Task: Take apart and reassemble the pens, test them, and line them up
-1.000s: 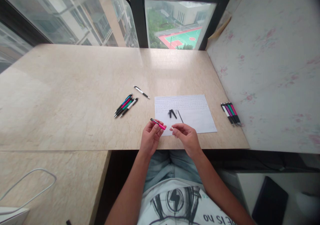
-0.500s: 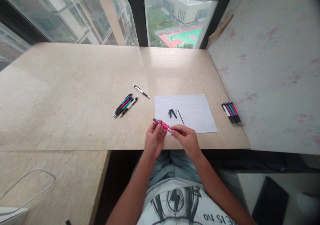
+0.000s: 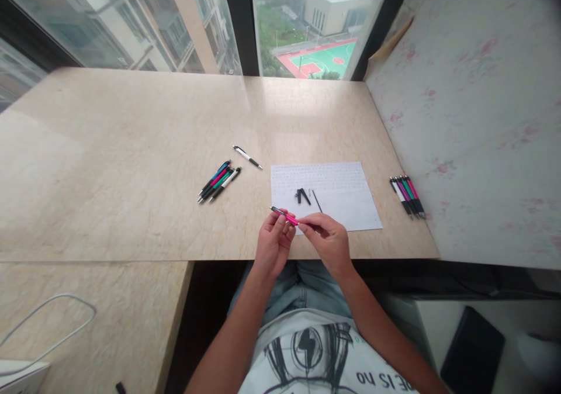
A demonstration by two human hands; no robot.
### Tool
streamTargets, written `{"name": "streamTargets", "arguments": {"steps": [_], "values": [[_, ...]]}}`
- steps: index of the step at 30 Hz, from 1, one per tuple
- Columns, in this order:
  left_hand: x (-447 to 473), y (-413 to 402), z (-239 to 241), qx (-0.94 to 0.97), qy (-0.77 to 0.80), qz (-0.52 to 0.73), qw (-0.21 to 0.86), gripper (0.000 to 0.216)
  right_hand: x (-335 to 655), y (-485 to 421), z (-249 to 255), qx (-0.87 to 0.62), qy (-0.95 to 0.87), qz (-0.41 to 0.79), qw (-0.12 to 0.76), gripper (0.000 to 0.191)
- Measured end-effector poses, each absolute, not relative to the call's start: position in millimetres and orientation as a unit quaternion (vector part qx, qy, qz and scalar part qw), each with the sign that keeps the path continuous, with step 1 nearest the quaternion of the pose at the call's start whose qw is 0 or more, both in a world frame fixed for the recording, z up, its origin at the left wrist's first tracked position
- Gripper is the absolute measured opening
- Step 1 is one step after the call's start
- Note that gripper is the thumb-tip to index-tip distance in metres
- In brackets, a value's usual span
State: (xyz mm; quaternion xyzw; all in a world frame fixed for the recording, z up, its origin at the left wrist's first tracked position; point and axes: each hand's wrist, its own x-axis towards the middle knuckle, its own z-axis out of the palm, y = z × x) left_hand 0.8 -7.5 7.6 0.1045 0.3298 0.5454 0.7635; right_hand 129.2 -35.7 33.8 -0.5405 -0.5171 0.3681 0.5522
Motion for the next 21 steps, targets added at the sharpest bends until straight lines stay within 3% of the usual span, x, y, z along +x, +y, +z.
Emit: {"name": "streamTargets", "arguments": {"steps": [10,15,21], "values": [[-1,-5,7,0.076,0.318,0.551,0.768,0.023,128,-36,33,-0.554,-0.524,0.352,0.542,0.006],[-3,-4,16,-0.011,0.306,0.536,0.787,0.006,131,-35,30,-0.569,-0.517,0.344,0.540,0.006],[-3,-2,24,-0.086,0.284,0.526,0.797,0.022,139,-34,27,-0.591,-0.526,0.314,0.525,0.007]]}}
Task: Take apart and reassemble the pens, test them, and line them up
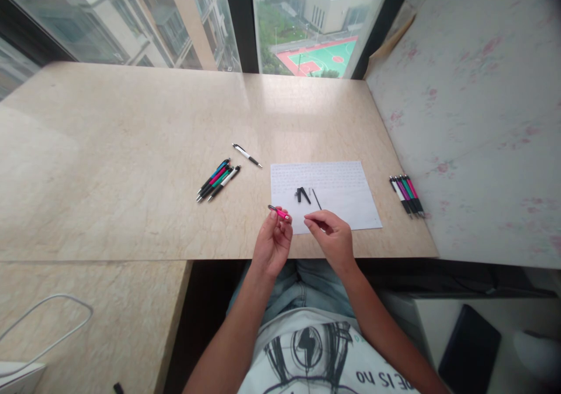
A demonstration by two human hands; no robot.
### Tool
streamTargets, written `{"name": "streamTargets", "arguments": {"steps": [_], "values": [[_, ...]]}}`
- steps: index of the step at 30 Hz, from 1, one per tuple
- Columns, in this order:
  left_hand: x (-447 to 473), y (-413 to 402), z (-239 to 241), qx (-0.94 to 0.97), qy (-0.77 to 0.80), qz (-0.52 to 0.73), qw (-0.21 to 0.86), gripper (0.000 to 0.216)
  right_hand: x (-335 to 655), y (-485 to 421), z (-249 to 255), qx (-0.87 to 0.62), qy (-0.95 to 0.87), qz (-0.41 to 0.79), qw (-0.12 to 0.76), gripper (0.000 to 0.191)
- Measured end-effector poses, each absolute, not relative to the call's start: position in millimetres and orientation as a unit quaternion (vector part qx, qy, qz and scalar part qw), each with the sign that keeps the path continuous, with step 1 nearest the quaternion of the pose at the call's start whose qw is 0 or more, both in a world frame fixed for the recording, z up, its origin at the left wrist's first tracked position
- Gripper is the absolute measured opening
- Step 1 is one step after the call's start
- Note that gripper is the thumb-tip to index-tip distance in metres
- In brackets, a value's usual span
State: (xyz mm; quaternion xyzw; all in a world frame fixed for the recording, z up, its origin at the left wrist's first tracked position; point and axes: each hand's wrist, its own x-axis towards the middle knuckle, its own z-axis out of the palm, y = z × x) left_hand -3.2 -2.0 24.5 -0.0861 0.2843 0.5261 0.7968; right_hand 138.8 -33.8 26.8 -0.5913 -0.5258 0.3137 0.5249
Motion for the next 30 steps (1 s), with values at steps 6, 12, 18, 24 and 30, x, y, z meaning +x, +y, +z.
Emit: {"name": "streamTargets", "arguments": {"steps": [6,12,18,24,30], "values": [[-5,-1,27,-0.126,0.264,0.525,0.799,0.028,151,-33,20,-0.625,-0.550,0.247,0.496,0.009],[-6,-1,32,-0.157,0.241,0.514,0.808,0.028,160,-32,15,-0.649,-0.547,0.225,0.479,0.010],[-5,-2,36,-0.155,0.264,0.519,0.798,0.025,150,-36,28,-0.629,-0.562,0.232,0.485,0.010],[-2,-3,31,-0.096,0.318,0.517,0.789,0.014,138,-35,38,-0.598,-0.604,0.249,0.465,0.012],[-9,2,18,0.039,0.343,0.563,0.751,0.013,162,-20,16,-0.699,-0.610,0.161,0.337,0.018]]}}
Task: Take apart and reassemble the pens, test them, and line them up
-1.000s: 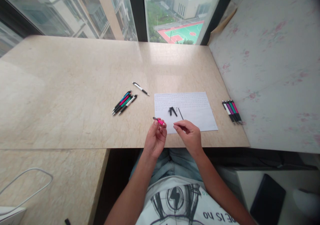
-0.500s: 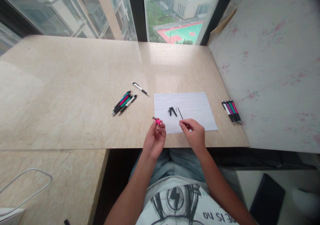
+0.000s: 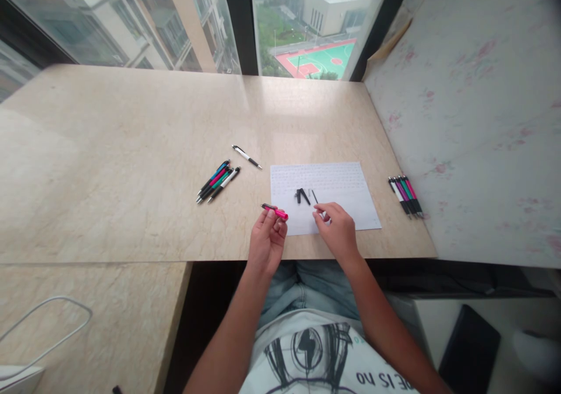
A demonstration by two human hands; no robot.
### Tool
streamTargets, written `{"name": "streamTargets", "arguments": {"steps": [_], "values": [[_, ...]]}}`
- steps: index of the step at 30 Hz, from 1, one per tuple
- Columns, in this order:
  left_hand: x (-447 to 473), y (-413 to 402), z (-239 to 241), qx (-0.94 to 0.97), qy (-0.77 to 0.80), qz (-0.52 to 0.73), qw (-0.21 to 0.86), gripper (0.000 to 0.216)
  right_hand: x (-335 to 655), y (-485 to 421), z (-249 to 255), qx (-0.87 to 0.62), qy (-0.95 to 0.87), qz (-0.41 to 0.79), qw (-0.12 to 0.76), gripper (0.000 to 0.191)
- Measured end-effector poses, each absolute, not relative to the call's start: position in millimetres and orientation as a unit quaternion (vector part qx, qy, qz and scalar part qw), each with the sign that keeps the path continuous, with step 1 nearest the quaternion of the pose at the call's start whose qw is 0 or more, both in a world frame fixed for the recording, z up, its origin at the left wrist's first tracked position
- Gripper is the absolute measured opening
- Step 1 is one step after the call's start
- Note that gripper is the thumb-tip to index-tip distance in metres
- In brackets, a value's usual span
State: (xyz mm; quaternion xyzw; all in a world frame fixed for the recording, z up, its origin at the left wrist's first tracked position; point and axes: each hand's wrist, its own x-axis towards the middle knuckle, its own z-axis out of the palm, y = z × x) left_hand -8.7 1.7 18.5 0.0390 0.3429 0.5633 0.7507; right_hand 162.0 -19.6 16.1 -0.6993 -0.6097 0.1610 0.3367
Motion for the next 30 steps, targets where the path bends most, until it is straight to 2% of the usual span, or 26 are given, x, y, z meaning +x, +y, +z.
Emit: {"name": "streamTargets", "arguments": {"steps": [5,12,17,24,30], "values": [[-10,4,8,0.091,0.353,0.575,0.733,0.023,175,-20,9,-0.756,-0.596,0.118,0.242,0.017],[-6,-1,2,0.169,0.365,0.592,0.698,0.026,168,-20,12,-0.798,-0.585,0.087,0.114,0.013],[-7,-1,3,0.166,0.365,0.588,0.703,0.027,172,-17,13,-0.802,-0.582,0.083,0.103,0.016],[-8,0,3,0.162,0.362,0.585,0.708,0.028,178,-18,15,-0.796,-0.581,0.066,0.158,0.014],[-8,1,2,0.166,0.360,0.581,0.711,0.029,163,-6,23,-0.807,-0.582,0.072,0.062,0.016]]}}
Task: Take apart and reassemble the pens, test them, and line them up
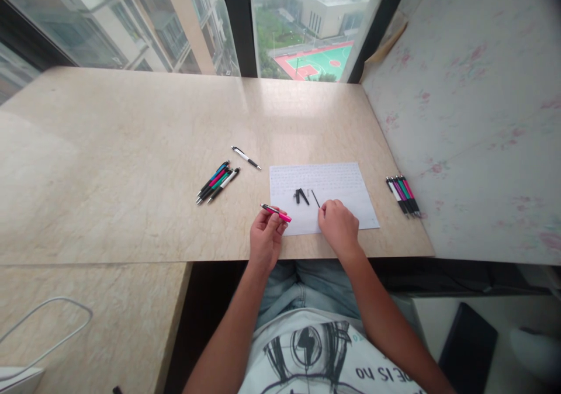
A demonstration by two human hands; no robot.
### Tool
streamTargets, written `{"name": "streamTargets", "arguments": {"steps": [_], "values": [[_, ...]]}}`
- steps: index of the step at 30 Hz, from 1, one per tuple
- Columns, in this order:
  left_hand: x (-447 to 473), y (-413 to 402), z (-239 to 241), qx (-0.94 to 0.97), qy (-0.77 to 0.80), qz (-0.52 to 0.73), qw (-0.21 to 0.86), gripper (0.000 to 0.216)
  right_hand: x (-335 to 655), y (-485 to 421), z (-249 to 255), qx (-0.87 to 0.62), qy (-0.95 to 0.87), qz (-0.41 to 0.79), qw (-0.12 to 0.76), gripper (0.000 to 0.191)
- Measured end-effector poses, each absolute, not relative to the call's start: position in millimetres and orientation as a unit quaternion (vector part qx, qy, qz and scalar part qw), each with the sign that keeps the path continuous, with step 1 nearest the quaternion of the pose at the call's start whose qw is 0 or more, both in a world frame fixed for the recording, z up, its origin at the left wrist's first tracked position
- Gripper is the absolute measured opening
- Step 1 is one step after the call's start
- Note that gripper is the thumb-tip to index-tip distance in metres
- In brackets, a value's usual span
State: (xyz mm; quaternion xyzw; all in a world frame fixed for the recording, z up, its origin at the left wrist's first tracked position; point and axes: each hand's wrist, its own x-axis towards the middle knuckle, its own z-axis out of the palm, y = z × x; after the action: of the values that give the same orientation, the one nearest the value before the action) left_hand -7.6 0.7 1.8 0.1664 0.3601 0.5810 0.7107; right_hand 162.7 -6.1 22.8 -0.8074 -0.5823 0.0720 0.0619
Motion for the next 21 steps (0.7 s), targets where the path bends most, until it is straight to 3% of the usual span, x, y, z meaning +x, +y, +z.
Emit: {"name": "streamTargets", "arguments": {"steps": [5,14,21], "values": [[-8,1,1,0.163,0.364,0.581,0.709,0.029,168,-3,27,-0.805,-0.580,0.095,0.078,0.019],[-9,2,1,0.156,0.357,0.586,0.711,0.028,181,-37,32,-0.643,-0.578,0.328,0.381,0.015],[-8,2,1,0.151,0.360,0.601,0.697,0.026,182,-44,41,-0.601,-0.594,0.311,0.434,0.009]]}}
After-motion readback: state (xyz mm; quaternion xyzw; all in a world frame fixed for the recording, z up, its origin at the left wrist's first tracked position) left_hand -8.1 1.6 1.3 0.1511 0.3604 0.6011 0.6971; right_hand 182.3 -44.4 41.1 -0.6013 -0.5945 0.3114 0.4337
